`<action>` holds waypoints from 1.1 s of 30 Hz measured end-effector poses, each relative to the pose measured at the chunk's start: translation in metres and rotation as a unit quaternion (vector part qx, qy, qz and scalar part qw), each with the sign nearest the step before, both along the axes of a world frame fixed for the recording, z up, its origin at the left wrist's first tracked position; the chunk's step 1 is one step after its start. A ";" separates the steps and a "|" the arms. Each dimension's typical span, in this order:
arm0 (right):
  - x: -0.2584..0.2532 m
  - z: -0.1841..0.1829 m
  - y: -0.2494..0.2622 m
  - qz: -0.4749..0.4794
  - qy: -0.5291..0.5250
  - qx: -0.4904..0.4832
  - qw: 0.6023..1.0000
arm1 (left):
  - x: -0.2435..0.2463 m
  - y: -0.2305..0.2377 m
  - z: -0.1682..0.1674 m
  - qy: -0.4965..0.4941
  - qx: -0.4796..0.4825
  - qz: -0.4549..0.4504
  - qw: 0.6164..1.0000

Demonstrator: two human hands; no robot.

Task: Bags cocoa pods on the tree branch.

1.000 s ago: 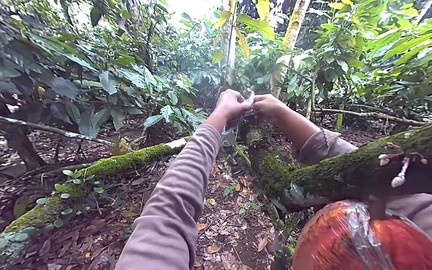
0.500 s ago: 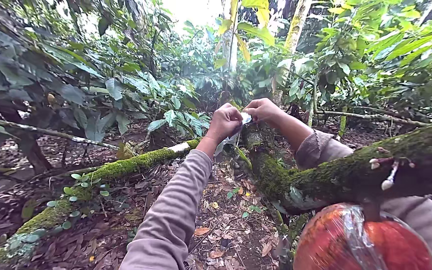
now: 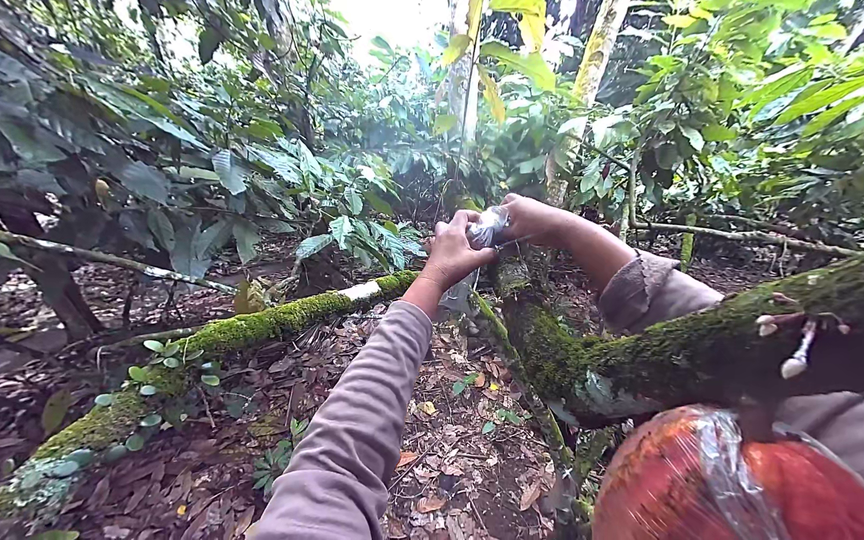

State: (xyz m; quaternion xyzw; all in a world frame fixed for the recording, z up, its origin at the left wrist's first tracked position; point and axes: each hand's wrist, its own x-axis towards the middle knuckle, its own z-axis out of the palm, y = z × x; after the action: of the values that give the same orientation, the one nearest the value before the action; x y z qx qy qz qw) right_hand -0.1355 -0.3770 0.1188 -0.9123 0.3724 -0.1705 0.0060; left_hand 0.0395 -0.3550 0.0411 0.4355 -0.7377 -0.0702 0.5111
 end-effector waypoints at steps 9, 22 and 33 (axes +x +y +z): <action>-0.006 -0.009 -0.009 -0.026 -0.091 0.034 0.995 | -0.001 -0.003 0.024 0.030 0.112 -0.063 0.991; -0.002 -0.026 -0.020 -0.013 -0.168 -0.057 0.984 | -0.001 0.016 0.057 0.093 0.239 -0.081 0.963; -0.002 -0.038 -0.023 -0.014 -0.238 -0.053 0.970 | 0.002 -0.025 -0.014 0.280 0.146 -0.237 0.919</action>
State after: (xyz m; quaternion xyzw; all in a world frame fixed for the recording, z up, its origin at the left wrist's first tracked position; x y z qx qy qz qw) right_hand -0.1376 -0.3997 0.0803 -0.8394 0.3632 -0.4020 0.0436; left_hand 0.0414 -0.3797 0.0273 0.2802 -0.6279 -0.4147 0.5960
